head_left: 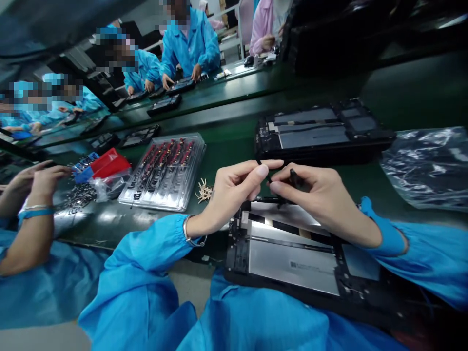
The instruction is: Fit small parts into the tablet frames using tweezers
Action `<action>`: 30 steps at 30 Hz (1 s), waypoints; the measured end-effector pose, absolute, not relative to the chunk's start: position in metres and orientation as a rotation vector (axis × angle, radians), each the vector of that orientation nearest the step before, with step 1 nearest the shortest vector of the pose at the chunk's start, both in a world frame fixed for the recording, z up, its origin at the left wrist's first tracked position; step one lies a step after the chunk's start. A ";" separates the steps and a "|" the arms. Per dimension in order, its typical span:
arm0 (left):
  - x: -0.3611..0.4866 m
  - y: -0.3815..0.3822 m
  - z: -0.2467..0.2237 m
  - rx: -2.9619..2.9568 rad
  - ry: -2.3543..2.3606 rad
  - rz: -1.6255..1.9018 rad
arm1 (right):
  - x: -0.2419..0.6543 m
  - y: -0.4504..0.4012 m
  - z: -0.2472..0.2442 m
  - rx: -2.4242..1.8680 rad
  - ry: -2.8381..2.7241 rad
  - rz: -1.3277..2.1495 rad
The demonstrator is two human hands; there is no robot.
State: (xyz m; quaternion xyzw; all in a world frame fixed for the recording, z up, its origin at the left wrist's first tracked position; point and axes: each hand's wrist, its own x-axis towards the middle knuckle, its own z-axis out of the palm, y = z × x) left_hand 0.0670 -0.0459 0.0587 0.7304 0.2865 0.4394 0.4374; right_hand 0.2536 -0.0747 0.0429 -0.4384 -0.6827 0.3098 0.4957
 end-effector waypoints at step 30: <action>0.055 -0.036 0.012 2.702 0.384 0.386 | 0.344 -0.098 0.032 -1.742 -2.290 0.708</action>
